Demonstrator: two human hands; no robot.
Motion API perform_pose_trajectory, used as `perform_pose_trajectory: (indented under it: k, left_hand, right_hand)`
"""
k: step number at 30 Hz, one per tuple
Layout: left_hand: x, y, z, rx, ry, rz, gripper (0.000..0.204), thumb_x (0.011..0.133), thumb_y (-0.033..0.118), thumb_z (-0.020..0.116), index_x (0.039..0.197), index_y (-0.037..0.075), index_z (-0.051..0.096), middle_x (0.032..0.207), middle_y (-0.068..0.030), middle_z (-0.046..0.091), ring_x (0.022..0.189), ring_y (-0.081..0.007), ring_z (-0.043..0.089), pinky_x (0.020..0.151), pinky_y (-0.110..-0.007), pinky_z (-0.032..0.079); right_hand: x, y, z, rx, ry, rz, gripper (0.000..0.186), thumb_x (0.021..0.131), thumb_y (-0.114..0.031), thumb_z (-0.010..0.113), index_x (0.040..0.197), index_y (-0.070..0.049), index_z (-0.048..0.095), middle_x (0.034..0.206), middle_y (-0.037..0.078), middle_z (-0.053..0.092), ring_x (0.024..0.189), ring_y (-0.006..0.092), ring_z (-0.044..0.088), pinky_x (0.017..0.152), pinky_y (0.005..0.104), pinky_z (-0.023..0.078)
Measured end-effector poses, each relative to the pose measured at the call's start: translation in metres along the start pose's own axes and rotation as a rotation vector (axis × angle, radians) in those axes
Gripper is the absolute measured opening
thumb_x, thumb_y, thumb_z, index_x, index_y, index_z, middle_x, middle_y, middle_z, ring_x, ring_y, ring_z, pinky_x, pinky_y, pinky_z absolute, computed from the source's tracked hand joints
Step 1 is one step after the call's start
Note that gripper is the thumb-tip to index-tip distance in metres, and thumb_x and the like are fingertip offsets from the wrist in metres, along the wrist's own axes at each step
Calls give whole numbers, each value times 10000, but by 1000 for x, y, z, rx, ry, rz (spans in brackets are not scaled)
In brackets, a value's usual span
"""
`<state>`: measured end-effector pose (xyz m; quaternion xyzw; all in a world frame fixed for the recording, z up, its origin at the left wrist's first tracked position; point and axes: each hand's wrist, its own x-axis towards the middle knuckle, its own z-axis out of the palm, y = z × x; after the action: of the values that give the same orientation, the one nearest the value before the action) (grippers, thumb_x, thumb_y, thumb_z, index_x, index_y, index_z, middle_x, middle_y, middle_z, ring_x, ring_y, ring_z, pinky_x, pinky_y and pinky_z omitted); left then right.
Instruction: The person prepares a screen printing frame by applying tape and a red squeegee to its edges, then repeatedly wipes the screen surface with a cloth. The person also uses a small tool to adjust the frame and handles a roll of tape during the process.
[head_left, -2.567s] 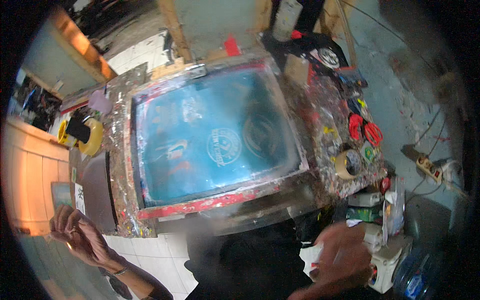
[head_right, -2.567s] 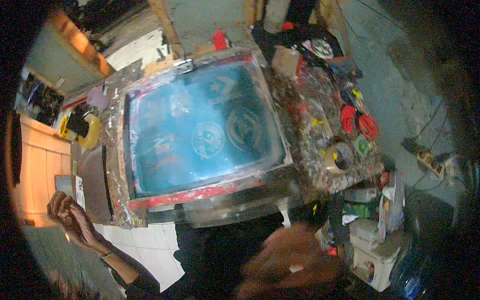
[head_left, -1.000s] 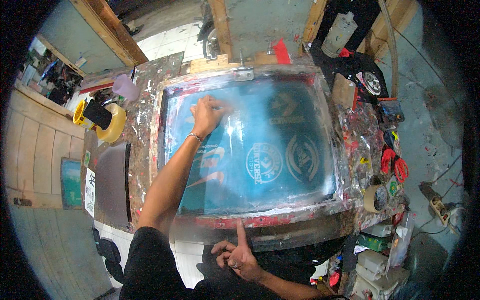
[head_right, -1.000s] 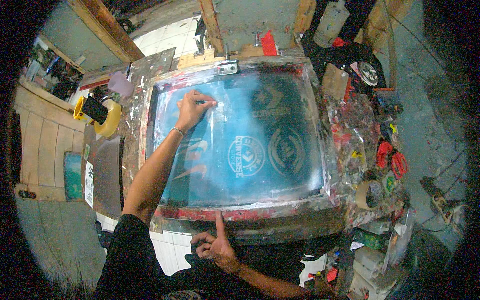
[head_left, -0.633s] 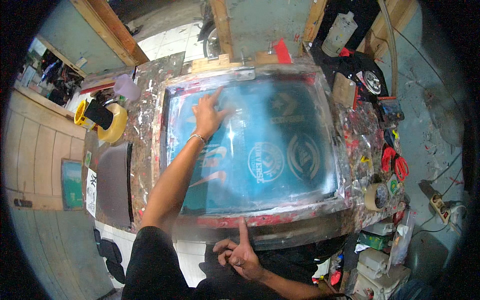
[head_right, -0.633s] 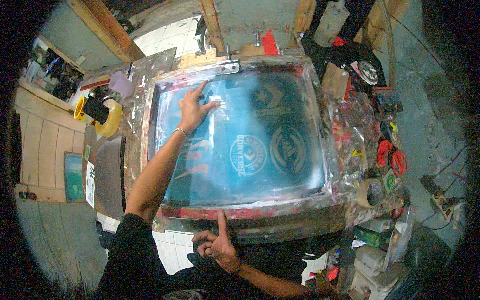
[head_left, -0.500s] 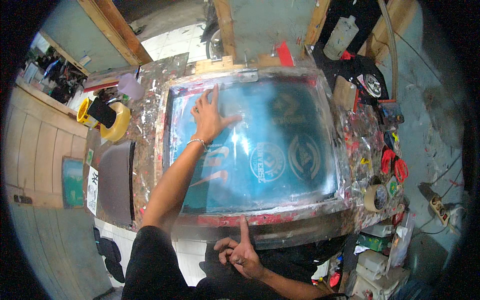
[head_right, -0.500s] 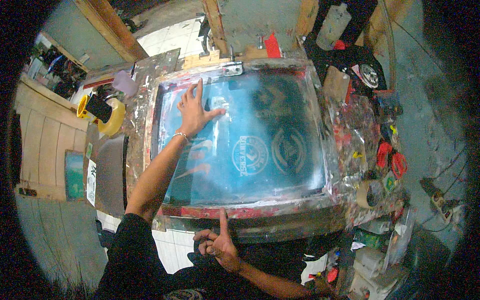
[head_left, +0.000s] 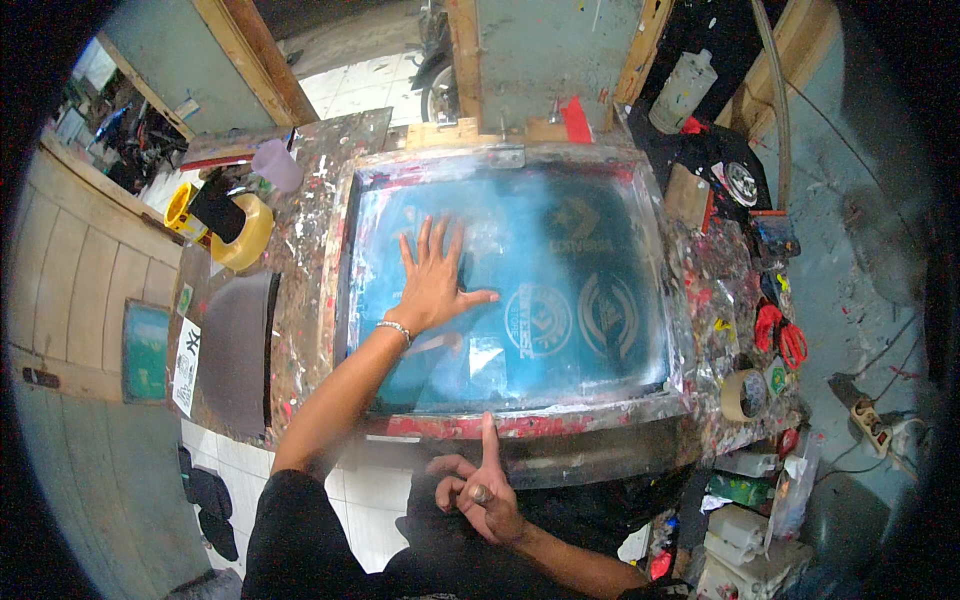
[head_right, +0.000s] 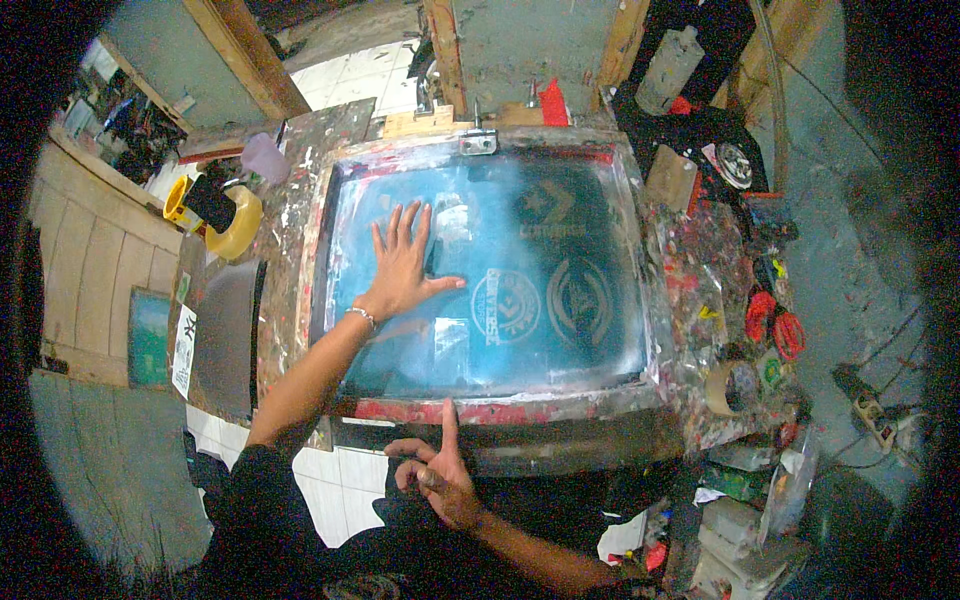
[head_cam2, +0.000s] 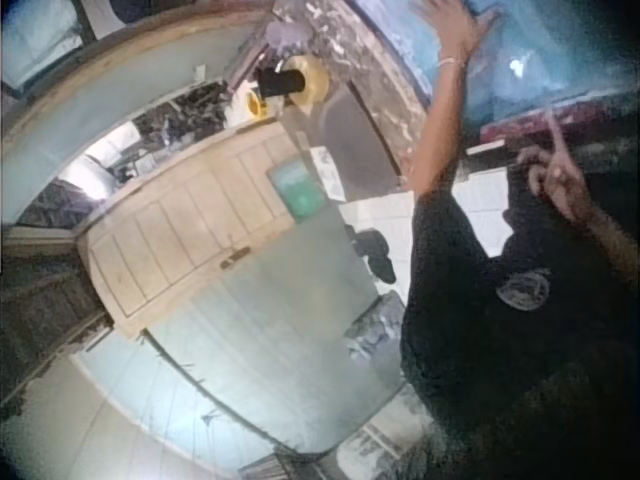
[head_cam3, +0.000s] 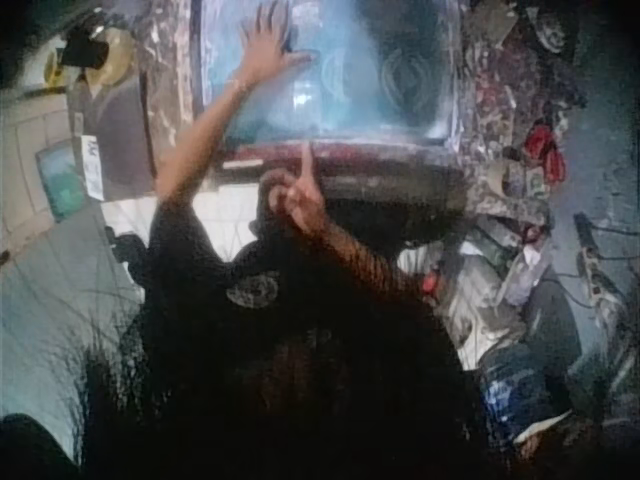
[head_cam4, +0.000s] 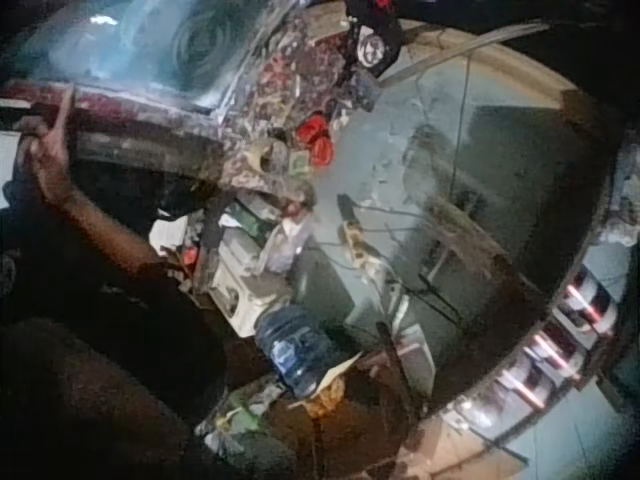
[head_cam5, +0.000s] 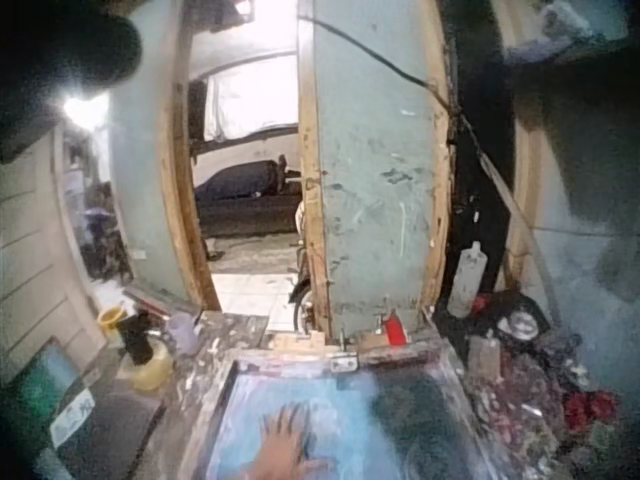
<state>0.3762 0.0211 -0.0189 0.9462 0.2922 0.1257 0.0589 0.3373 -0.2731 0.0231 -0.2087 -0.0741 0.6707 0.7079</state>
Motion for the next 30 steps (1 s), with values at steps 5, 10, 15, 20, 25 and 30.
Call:
perform_pose_trajectory:
  k: [5, 10, 15, 20, 25, 30]
  left_hand:
    - [-29, 24, -10, 21, -89, 96, 1267, 660, 791, 607, 1504, -19, 123, 1540, -221, 182, 1444, -432, 63, 1093, -691, -29]
    - [-75, 27, -18, -33, -194, 217, 1235, 697, 791, 566, 1496, -41, 125, 1543, -257, 170, 1443, -447, 73, 1082, -707, -24]
    - [-82, 35, -30, 17, -251, 409, 1151, 775, 779, 481, 1498, -40, 115, 1553, -255, 142, 1441, -453, 78, 1074, -720, 30]
    - [-84, 28, -18, -13, -145, 332, 1118, 796, 779, 453, 1503, -20, 120, 1558, -236, 148, 1441, -447, 91, 1078, -711, 47]
    - [-97, 33, -18, 60, -203, 433, 1134, 782, 791, 456, 1515, 3, 99, 1566, -226, 131, 1446, -441, 72, 1087, -701, 49]
    - [-91, 40, -30, -27, -145, 363, 1143, 772, 767, 510, 1520, 17, 79, 1565, -239, 120, 1448, -445, 54, 1083, -704, 77]
  right_hand:
    - [0, 0, -2, -28, -5, -19, 1077, 882, -340, 677, 1493, -324, -210, 1242, 260, 496, 839, 239, 597, 748, 337, 480]
    - [-9, 21, 5, -224, -210, 243, 1059, 922, -354, 631, 1484, -134, -239, 1114, 224, 622, 791, 219, 628, 799, 364, 502]
    - [-7, 30, -18, -374, -211, 121, 591, 986, -333, 532, 1436, -23, 308, 991, 112, 669, 830, 201, 648, 738, 353, 520]
    - [-13, 3, -26, -483, -153, -39, 525, 960, -293, 585, 1400, -72, 402, 918, 76, 649, 720, 139, 607, 663, 278, 500]
    - [-42, -34, -51, -691, -80, 44, 484, 941, -272, 613, 1358, -73, 465, 884, 52, 640, 706, 84, 583, 647, 246, 485]
    - [-76, -80, -57, -815, 36, 6, 420, 948, -263, 596, 1303, -55, 514, 905, 45, 650, 731, 87, 587, 665, 238, 485]
